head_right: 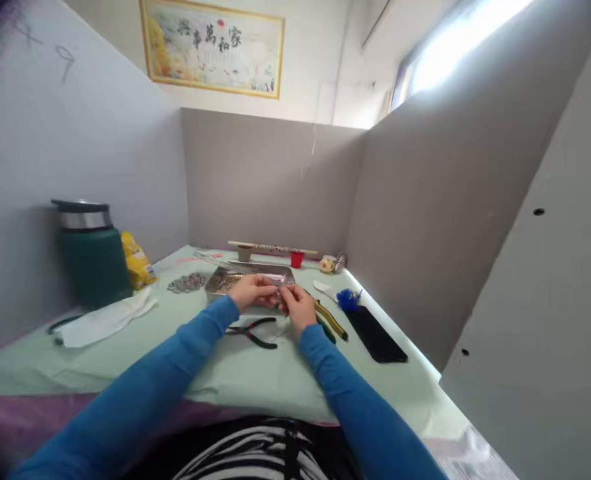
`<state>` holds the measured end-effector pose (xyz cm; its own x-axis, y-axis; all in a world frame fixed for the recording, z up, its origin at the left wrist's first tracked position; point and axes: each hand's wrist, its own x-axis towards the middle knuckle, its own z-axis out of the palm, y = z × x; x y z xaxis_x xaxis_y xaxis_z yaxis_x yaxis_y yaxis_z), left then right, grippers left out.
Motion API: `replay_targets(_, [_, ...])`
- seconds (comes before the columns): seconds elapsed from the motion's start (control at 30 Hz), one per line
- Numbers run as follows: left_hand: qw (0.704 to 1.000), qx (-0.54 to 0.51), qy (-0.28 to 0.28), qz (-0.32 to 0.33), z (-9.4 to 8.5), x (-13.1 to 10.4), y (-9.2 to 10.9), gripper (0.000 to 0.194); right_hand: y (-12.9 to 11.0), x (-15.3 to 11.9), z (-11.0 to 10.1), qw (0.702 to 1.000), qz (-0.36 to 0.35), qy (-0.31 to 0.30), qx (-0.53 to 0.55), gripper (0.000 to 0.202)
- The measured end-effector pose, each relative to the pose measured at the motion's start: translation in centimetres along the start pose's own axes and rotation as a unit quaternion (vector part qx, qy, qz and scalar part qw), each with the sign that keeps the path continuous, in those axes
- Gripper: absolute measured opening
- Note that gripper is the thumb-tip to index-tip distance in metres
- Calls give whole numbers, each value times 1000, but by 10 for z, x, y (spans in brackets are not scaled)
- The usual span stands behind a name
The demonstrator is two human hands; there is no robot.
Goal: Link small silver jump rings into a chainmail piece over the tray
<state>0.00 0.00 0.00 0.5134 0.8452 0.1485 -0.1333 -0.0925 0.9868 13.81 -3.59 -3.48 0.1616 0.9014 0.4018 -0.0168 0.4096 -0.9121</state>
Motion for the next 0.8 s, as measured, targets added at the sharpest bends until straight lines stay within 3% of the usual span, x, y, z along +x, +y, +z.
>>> replay_targets(0.13, [1000,-24,-5,0,2,-4,3,25,0,0,-1,1000,5,1,-8,33])
replay_targets(0.27, [997,-30,71,8,-1,-5,7,19,0,-6,-3,985,-77,-38,-151,32])
replay_targets(0.33, [994,-36,105,16,-4,-4,9,15,-1,-12,-3,945,-168,-105,-259,30])
replay_targets(0.4, [990,-46,129,22,-7,-4,10,12,-1,-18,-4,882,-242,-203,-350,32])
replay_targets(0.5, [986,-60,152,21,-9,-3,12,11,0,-25,-3,802,-267,-304,-439,48])
replay_targets(0.7, [984,-81,151,39,-10,-4,13,11,3,-29,3,757,-290,-297,-505,30])
replay_targets(0.8, [983,-81,157,50,-14,-3,15,9,3,-28,5,775,-295,-274,-487,24])
